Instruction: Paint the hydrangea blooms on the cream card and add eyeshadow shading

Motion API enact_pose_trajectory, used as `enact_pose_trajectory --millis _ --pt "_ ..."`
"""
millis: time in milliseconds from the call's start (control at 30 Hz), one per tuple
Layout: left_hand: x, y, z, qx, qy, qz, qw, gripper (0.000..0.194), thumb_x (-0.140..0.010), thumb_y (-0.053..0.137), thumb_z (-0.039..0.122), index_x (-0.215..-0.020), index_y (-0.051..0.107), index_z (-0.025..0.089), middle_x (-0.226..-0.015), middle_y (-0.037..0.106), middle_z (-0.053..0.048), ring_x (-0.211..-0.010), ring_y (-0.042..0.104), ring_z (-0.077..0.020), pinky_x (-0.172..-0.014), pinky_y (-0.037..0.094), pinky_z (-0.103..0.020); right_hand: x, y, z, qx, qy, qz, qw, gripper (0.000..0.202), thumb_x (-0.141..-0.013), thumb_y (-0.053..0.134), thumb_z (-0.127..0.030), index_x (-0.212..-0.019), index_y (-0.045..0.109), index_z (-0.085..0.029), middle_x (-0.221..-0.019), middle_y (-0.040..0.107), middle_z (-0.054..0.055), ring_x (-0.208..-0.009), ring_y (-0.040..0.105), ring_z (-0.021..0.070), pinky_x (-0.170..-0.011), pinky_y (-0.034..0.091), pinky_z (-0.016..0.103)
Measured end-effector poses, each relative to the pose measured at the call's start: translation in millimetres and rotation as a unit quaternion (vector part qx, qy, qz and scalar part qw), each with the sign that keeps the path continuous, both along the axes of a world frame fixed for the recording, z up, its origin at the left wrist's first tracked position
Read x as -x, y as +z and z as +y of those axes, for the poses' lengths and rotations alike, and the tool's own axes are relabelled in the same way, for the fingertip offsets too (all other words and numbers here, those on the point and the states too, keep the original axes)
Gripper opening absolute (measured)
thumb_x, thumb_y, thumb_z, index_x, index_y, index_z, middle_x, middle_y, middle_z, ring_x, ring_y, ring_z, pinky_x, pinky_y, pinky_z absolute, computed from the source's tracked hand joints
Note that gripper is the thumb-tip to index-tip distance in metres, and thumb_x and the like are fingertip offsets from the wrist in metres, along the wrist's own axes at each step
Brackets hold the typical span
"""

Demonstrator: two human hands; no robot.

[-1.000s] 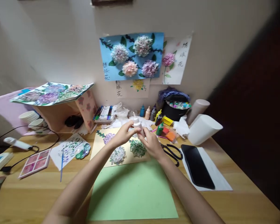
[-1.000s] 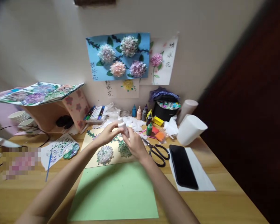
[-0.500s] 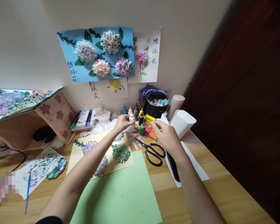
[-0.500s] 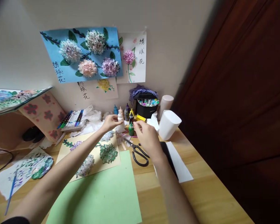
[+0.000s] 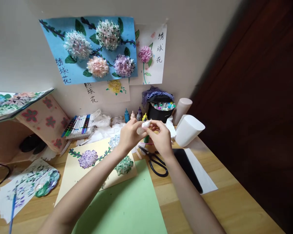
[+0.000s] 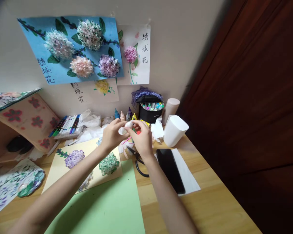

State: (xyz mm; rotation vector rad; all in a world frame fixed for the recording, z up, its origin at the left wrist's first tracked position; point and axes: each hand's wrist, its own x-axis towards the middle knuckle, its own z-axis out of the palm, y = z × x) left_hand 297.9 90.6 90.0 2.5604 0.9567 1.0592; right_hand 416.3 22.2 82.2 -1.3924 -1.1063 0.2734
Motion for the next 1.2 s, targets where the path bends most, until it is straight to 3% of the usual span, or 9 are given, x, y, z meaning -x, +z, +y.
enact_pose_trajectory --millis 133,233,367,467,600,700,900,1067,1200 --pt "3 15.8 -16 -0.016 -0.012 0.038 0.999 0.01 -0.073 0.061 0.022 -0.08 0.067 0.018 -0.075 0.055 -0.002 -0.071 0.052 -0.0151 -0.06 0.038 -0.023 3 5.6 -3 -0.03 0.012 -0.041 0.999 0.013 -0.076 0.065 -0.03 -0.078 0.059 -0.018 -0.076 0.055 0.0 -0.069 0.052 0.0137 -0.066 0.044 0.027" --pt "5 17.3 -11 0.033 -0.08 0.024 0.996 0.008 -0.071 0.062 0.022 -0.074 0.067 0.017 -0.071 0.052 -0.001 -0.065 0.05 -0.0125 -0.061 0.039 -0.023 -3 10.4 -8 -0.03 0.039 -0.092 0.995 0.011 -0.076 0.065 -0.025 -0.074 0.057 -0.019 -0.072 0.052 -0.001 -0.068 0.049 0.0139 -0.065 0.041 0.027" --pt "13 19.3 0 0.103 -0.176 0.019 0.979 0.012 -0.071 0.063 0.026 -0.069 0.067 0.015 -0.066 0.05 0.001 -0.063 0.047 -0.0119 -0.062 0.039 -0.024 -10 13.8 -14 -0.012 0.123 -0.114 0.986 0.009 -0.079 0.062 -0.024 -0.074 0.057 -0.019 -0.073 0.053 0.0 -0.069 0.049 0.0144 -0.066 0.041 0.027" --pt "20 21.7 8 0.186 -0.288 0.041 0.939 0.018 -0.071 0.066 0.031 -0.067 0.065 0.013 -0.067 0.053 0.0 -0.067 0.049 -0.0126 -0.065 0.039 -0.025 -14 14.7 -16 0.036 0.213 -0.088 0.972 0.009 -0.081 0.059 -0.027 -0.078 0.06 -0.019 -0.079 0.056 0.002 -0.076 0.053 0.0159 -0.071 0.042 0.028" --pt "25 19.2 13 0.364 -0.397 0.047 0.841 0.024 -0.073 0.066 0.033 -0.086 0.066 0.012 -0.078 0.06 -0.002 -0.074 0.054 -0.0133 -0.069 0.042 -0.025 -20 15.2 -18 0.083 0.305 -0.04 0.948 0.018 -0.084 0.055 -0.036 -0.085 0.063 -0.02 -0.086 0.057 0.004 -0.081 0.055 0.0171 -0.072 0.045 0.029" --pt "25 15.1 14 0.467 -0.406 0.027 0.785 0.033 -0.076 0.064 0.033 -0.103 0.062 0.014 -0.086 0.063 -0.004 -0.077 0.057 -0.0137 -0.071 0.044 -0.026 -23 16.2 -18 0.08 0.309 -0.011 0.948 0.022 -0.084 0.055 -0.04 -0.088 0.064 -0.021 -0.09 0.058 0.004 -0.08 0.055 0.017 -0.071 0.046 0.029" --pt "26 17.2 12 0.508 -0.435 0.012 0.743 0.035 -0.081 0.059 0.039 -0.105 0.063 0.014 -0.099 0.066 -0.009 -0.093 0.059 -0.018 -0.082 0.045 -0.029 -24 21.3 -19 0.079 0.315 0.047 0.945 0.025 -0.082 0.057 -0.042 -0.092 0.064 -0.02 -0.093 0.06 0.004 -0.086 0.056 0.0183 -0.075 0.047 0.029" --pt "27 21.4 9 0.514 -0.458 -0.007 0.725 0.039 -0.084 0.054 0.043 -0.109 0.061 0.014 -0.103 0.065 -0.012 -0.094 0.06 -0.0186 -0.084 0.045 -0.031 -24 24.0 -21 0.08 0.323 0.086 0.939 0.026 -0.082 0.056 -0.042 -0.094 0.064 -0.02 -0.092 0.062 0.003 -0.081 0.057 0.0163 -0.069 0.047 0.026" --pt "26 22.7 9 0.51 -0.447 -0.008 0.735 0.042 -0.079 0.06 0.045 -0.105 0.063 0.012 -0.098 0.067 -0.01 -0.09 0.06 -0.0185 -0.08 0.046 -0.031 -21 20.4 -19 0.067 0.312 0.09 0.943 0.025 -0.079 0.06 -0.043 -0.087 0.061 -0.02 -0.085 0.06 0.002 -0.078 0.055 0.0152 -0.067 0.045 0.026"
